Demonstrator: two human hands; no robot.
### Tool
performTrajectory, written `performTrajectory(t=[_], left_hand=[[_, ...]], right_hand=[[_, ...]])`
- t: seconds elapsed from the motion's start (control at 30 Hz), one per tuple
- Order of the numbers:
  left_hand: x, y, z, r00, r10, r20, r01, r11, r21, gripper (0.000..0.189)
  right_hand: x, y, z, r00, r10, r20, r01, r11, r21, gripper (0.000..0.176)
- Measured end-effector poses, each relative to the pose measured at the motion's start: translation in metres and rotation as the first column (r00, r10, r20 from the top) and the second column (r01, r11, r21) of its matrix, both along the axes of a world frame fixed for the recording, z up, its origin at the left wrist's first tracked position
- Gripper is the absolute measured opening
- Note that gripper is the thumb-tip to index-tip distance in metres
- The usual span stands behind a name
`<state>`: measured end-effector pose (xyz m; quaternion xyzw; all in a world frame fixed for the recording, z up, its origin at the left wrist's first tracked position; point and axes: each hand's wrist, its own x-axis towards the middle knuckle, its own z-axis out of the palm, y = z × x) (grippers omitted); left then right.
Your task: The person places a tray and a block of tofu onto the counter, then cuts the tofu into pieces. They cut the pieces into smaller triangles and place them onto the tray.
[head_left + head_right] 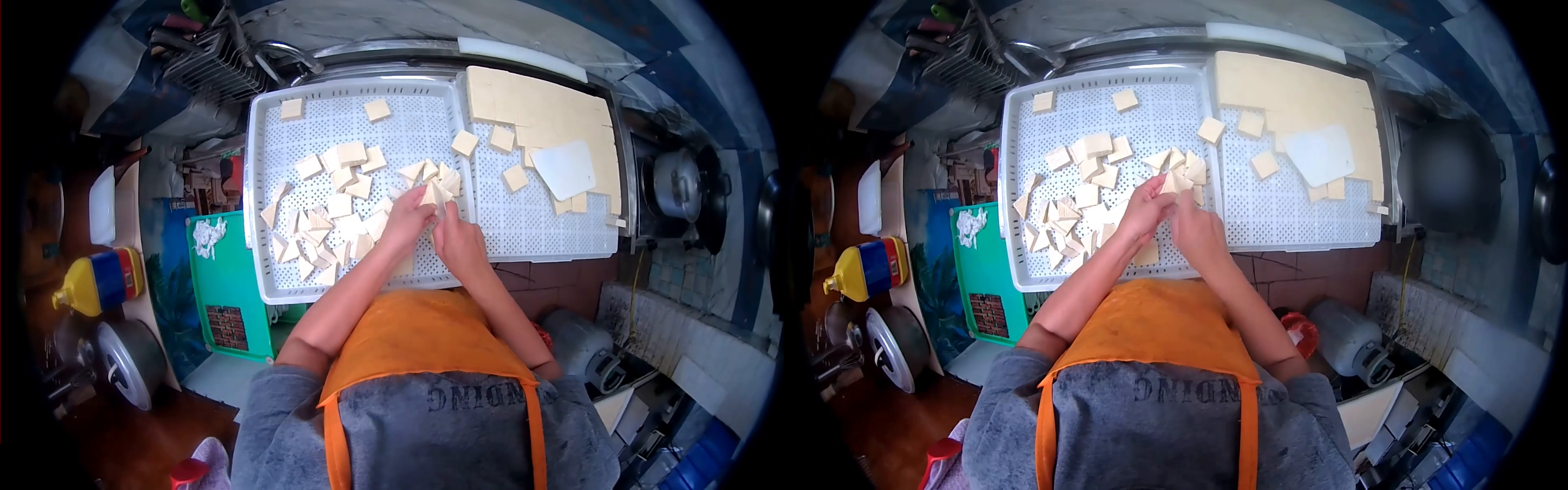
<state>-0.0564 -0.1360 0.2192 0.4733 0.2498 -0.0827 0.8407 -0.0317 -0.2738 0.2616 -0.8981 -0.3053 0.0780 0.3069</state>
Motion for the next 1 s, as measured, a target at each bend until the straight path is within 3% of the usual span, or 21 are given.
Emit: performTrajectory(t=[0.07, 0.13, 0.2, 0.27, 0.33, 0.4, 0.43, 0.57, 0.67, 0.77, 0.87, 1.0], left_hand=[[0.004, 0.008, -0.005, 0.999, 0.015, -0.034, -0.015, 1.0, 0.017, 0.037], [0.008, 0.013, -0.015, 0.993, -0.063, 0.102, 0.004, 0.867, 0.498, 0.038], [0.005, 0.016, -0.011, 0.952, -0.176, 0.252, -0.133, 0.504, 0.854, 0.038], [0.005, 0.017, 0.021, 0.852, -0.36, 0.379, -0.403, 0.01, 0.915, 0.038], [-0.002, 0.012, 0.013, 0.863, -0.49, 0.12, -0.145, -0.015, 0.989, 0.031], [-0.01, -0.005, 0.006, 0.756, -0.612, -0.234, 0.207, -0.116, 0.971, 0.026], [-0.012, -0.016, 0.013, 0.731, -0.578, -0.363, 0.324, -0.175, 0.93, 0.025], [-0.02, -0.035, -0.015, 0.729, -0.657, -0.193, 0.122, -0.153, 0.981, 0.029], [-0.025, -0.045, -0.03, 0.686, -0.711, -0.152, 0.116, -0.1, 0.988, 0.034], [-0.028, -0.04, -0.013, 0.767, -0.612, -0.19, 0.382, 0.198, 0.903, 0.032], [-0.026, -0.023, -0.014, 0.955, -0.292, -0.049, 0.265, 0.773, 0.576, 0.028], [-0.021, 0.003, -0.004, 0.996, -0.088, 0.035, 0.073, 0.949, 0.308, 0.04]], right_hand=[[0.006, -0.002, -0.013, 0.997, -0.045, -0.058, 0.046, 0.999, 0.015, 0.024], [0.009, -0.012, -0.005, 0.991, -0.102, -0.09, 0.109, 0.991, 0.083, 0.023], [0.011, -0.024, 0.002, 0.98, -0.151, -0.127, 0.169, 0.976, 0.14, 0.023], [0.016, -0.038, 0.007, 0.965, -0.208, -0.162, 0.237, 0.953, 0.188, 0.022], [0.021, -0.055, 0.0, 0.957, -0.245, -0.152, 0.268, 0.95, 0.159, 0.029], [0.023, -0.066, -0.003, 0.958, -0.271, -0.091, 0.284, 0.94, 0.187, 0.029], [0.022, -0.068, -0.001, 0.939, -0.305, -0.161, 0.328, 0.934, 0.141, 0.029], [0.016, -0.07, 0.002, 0.949, -0.296, -0.112, 0.307, 0.947, 0.091, 0.03], [0.01, -0.068, 0.005, 0.95, -0.284, -0.133, 0.293, 0.955, 0.053, 0.03], [0.007, -0.066, 0.009, 0.954, -0.277, -0.119, 0.285, 0.956, 0.062, 0.03], [0.003, -0.063, 0.013, 0.964, -0.255, -0.071, 0.263, 0.957, 0.121, 0.028], [-0.005, -0.047, 0.027, 0.991, -0.125, 0.046, 0.118, 0.985, 0.125, 0.024]])
